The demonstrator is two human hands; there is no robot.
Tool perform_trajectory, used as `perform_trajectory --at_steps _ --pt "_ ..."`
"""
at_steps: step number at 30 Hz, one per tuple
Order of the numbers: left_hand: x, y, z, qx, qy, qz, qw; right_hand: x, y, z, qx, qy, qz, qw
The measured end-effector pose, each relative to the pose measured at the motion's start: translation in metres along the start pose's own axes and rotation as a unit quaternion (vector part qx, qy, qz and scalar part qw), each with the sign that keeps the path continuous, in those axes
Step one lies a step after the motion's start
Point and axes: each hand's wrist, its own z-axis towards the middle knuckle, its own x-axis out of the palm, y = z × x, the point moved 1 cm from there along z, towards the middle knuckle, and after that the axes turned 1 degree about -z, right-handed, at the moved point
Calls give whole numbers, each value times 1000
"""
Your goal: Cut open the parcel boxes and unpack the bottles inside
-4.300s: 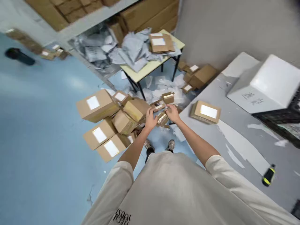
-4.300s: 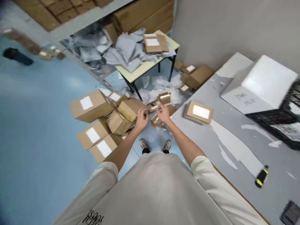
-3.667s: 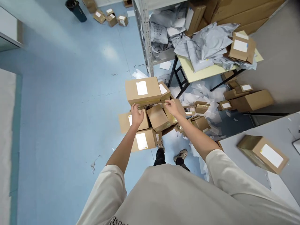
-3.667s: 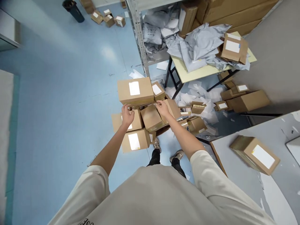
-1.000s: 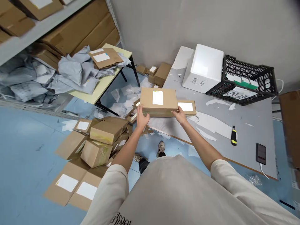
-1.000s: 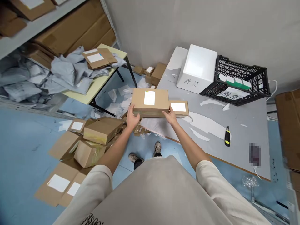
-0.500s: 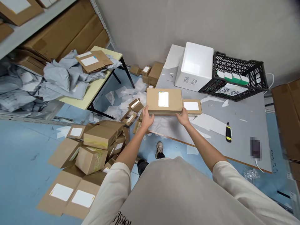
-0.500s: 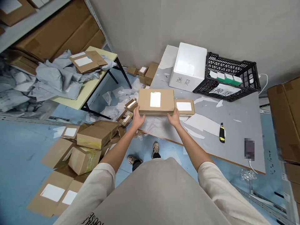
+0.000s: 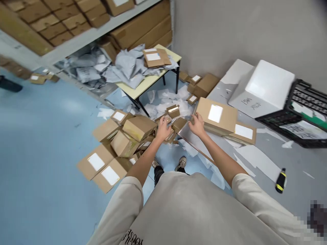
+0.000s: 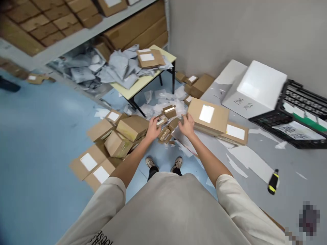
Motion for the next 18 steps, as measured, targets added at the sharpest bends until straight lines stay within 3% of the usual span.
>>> perform_trajectory --at_steps 5,10,14,18 --pt "-87 83 -37 -63 -41 24 997 71 107 14 -70 96 27 993" --pt "-157 165 -77 -136 -63 19 989 154 205 9 -108 181 43 977" --pt "-197 227 -113 -198 -76 21 977 224 259 -1 -150 234 52 959" --pt "-217 281 -155 -275 -68 31 959 290 295 -19 -178 310 54 932"
